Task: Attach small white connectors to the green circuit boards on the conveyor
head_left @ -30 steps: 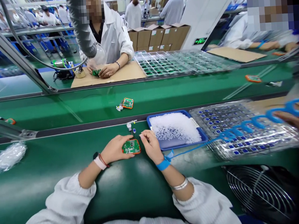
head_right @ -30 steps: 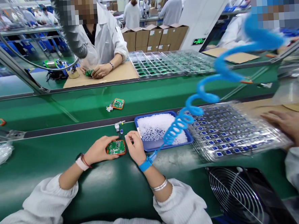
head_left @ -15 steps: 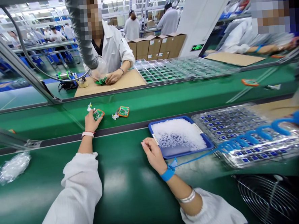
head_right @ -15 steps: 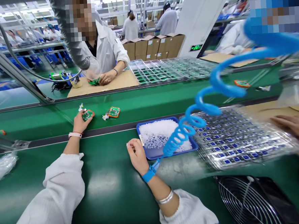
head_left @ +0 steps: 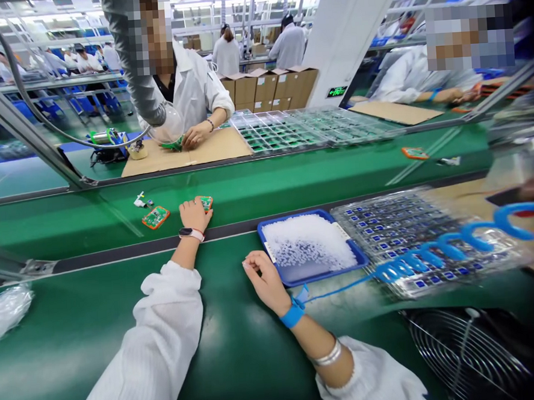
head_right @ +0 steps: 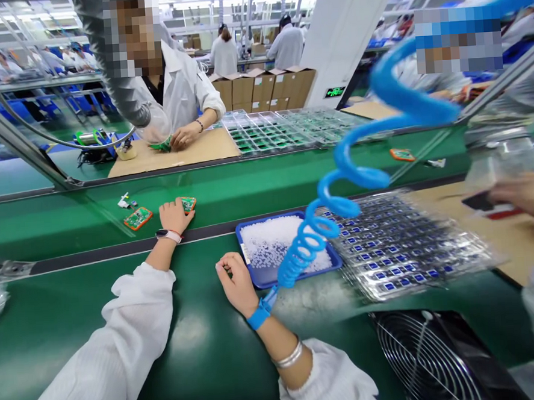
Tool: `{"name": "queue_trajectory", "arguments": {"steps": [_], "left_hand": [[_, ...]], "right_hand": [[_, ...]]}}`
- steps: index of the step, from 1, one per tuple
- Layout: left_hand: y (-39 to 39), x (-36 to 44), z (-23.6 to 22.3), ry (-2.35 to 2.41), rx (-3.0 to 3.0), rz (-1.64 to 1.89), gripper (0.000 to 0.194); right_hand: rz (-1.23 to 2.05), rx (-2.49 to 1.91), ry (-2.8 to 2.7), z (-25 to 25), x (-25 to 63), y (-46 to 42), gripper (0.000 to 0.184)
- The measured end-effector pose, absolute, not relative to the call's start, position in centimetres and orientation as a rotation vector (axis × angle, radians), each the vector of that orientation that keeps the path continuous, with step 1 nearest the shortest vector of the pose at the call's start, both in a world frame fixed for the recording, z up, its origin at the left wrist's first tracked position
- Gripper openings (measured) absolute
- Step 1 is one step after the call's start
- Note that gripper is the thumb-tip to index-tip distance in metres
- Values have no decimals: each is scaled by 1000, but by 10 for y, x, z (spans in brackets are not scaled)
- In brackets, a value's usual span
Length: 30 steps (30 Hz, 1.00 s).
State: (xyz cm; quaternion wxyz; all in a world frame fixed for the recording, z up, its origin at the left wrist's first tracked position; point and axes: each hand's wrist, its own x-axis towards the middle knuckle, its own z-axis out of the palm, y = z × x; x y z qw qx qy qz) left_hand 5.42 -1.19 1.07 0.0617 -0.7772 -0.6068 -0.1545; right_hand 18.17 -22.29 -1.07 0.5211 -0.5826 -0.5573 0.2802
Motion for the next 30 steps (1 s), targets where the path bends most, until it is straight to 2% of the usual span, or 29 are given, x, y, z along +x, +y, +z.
{"name": "queue_trajectory", "arguments": {"steps": [5, 9, 12, 14, 17, 21, 30], "left_hand": [[-6, 32, 16, -2073, -2386, -688, 50], [-16, 27, 12, -2219, -2670, -1136, 55], [-41, 30, 6, -2053, -2911, -1445, 57], [-63, 32, 4, -1874, -3046, -1512, 56], [-100, 29, 4, -1628, -3212, -1385, 52], [-136, 15, 4, -1360, -3389, -987, 53], [-164, -10, 4, -847, -3525, -577, 56]], "right_hand": [[680, -1370, -1343, -12, 181, -224, 15], [657, -1324, -1363, 1, 180, -230, 11], [546, -1298, -1391, 18, 197, -235, 7], [417, -1343, -1391, 26, 224, -237, 7], [267, -1550, -1366, 27, 276, -244, 7], [288, -1886, -1449, 10, 327, -254, 14], [212, -2034, -1547, -15, 328, -251, 14]]}}
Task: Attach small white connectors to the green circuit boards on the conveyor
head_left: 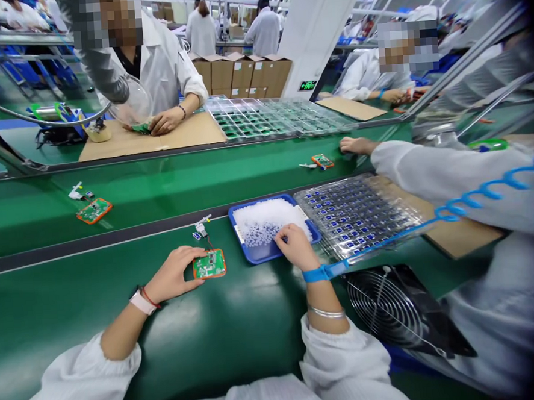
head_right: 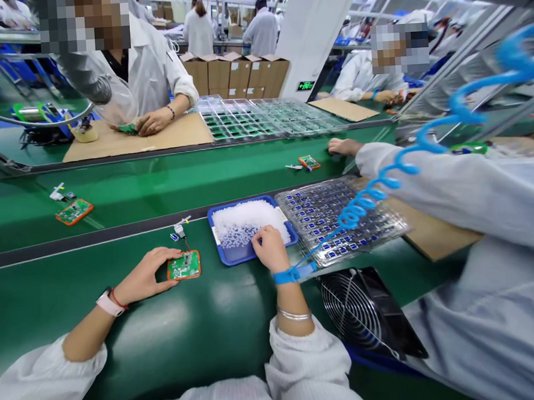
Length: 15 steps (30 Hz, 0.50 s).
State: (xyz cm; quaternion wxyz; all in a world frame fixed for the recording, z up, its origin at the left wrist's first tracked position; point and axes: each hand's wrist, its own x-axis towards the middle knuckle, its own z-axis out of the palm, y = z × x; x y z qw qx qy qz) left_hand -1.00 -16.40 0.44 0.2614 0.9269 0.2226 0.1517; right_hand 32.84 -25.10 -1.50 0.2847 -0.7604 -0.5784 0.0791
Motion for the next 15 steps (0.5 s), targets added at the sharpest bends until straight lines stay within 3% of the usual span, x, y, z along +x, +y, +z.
{"name": "queue_trajectory", "arguments": {"steps": [15], "left_hand": [[-175, -7, 4, 650, 2467, 401, 62]], "right_hand": [[162, -1997, -1618, -10, 325, -251, 15]]}}
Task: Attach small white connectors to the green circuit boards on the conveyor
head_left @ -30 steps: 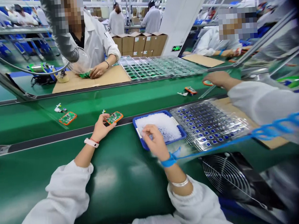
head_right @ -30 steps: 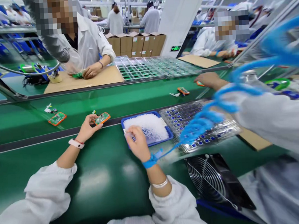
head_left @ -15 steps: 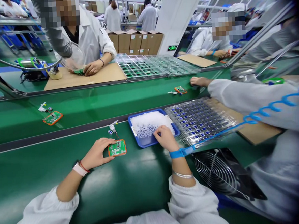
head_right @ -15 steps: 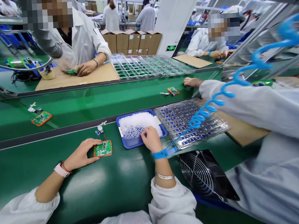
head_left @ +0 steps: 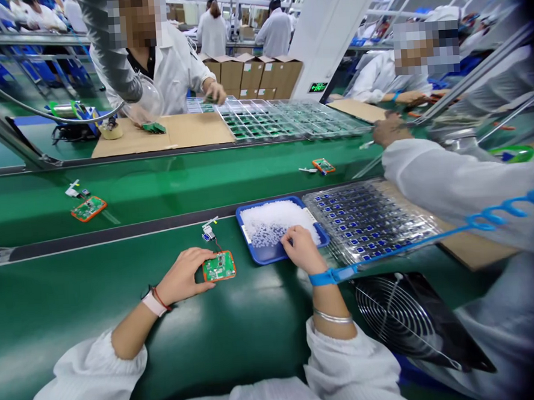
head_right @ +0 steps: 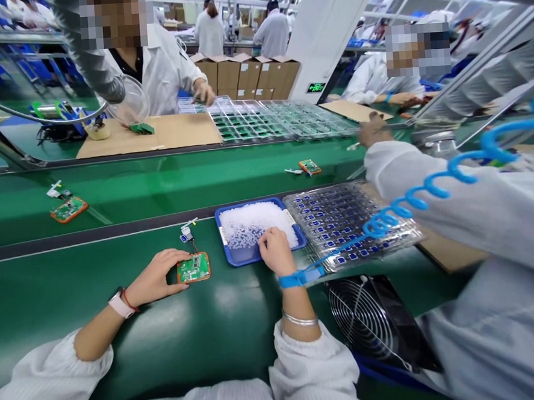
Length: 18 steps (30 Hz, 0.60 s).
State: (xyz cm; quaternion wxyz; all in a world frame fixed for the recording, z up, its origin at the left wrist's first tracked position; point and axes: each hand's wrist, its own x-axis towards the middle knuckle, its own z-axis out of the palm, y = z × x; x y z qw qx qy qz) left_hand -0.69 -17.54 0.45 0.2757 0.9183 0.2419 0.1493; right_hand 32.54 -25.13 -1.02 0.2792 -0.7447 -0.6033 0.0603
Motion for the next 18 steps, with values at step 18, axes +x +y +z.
{"name": "queue_trajectory", "arguments": {"steps": [18], "left_hand": [[-180, 29, 5, 848, 2055, 710, 11]], "right_hand": [[625, -1366, -1687, -6, 195, -240, 11]]}}
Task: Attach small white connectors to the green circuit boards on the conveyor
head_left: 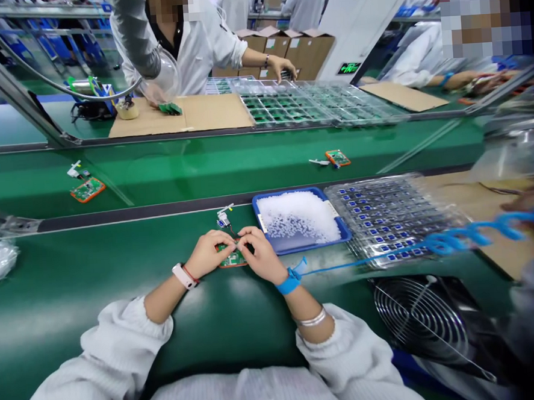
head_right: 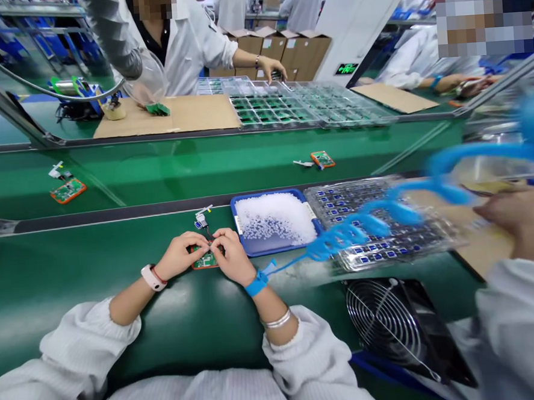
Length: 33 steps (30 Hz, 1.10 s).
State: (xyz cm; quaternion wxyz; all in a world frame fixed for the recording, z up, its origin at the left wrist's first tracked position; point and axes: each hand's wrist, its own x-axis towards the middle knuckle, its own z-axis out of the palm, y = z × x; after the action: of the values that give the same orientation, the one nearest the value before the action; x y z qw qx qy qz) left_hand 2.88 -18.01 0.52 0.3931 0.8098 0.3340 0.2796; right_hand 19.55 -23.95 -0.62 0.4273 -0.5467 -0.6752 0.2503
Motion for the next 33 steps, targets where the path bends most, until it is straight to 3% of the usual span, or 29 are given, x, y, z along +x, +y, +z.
{"name": "queue_trajectory", "arguments": {"steps": [33], "left_hand": [[-185, 27, 15, 978, 2125, 526, 9]], "right_hand": [[688, -1423, -1668, -3, 188, -241, 15]]}}
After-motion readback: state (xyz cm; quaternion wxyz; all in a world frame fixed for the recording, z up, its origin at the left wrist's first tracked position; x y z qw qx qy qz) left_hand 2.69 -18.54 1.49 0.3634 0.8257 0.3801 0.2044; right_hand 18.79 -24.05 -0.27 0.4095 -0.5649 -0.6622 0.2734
